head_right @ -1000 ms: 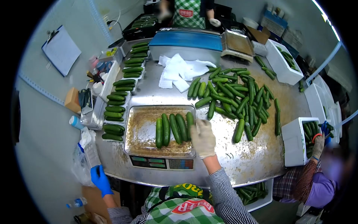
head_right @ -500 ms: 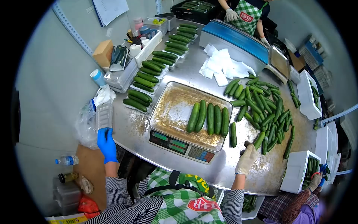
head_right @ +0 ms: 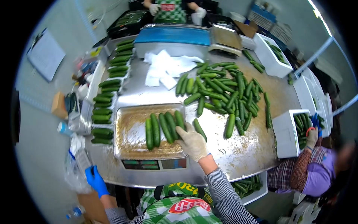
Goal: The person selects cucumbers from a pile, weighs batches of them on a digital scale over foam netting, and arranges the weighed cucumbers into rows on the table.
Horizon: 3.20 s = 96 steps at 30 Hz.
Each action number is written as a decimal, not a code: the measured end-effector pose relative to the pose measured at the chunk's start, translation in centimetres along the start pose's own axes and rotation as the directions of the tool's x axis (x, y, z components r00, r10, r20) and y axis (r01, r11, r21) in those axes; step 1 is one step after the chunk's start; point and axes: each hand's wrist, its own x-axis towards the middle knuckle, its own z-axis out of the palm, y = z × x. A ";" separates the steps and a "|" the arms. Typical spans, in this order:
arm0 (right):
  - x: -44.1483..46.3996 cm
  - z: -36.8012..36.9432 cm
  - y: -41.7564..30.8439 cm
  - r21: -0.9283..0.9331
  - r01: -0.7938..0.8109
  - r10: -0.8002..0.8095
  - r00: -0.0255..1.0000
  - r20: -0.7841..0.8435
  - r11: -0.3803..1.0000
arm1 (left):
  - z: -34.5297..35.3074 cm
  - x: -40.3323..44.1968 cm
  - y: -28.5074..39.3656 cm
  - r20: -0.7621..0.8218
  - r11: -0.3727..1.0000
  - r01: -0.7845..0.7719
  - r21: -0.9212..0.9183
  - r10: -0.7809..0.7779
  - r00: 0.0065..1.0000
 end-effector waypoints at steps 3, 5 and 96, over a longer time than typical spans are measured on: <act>0.2 1.0 2.2 0.121 0.059 -0.045 0.993 -0.113 0.991 | 0.5 0.7 1.4 0.017 0.999 -0.034 0.036 0.034 0.999; -0.3 1.3 4.0 0.339 -0.061 0.135 0.971 -0.199 0.939 | 1.0 1.3 1.9 0.029 0.999 -0.043 0.024 0.042 0.999; -15.2 -5.7 -2.8 0.713 -0.394 0.273 0.918 0.286 0.579 | 6.4 -14.1 23.9 0.858 0.635 0.622 -0.458 0.499 0.123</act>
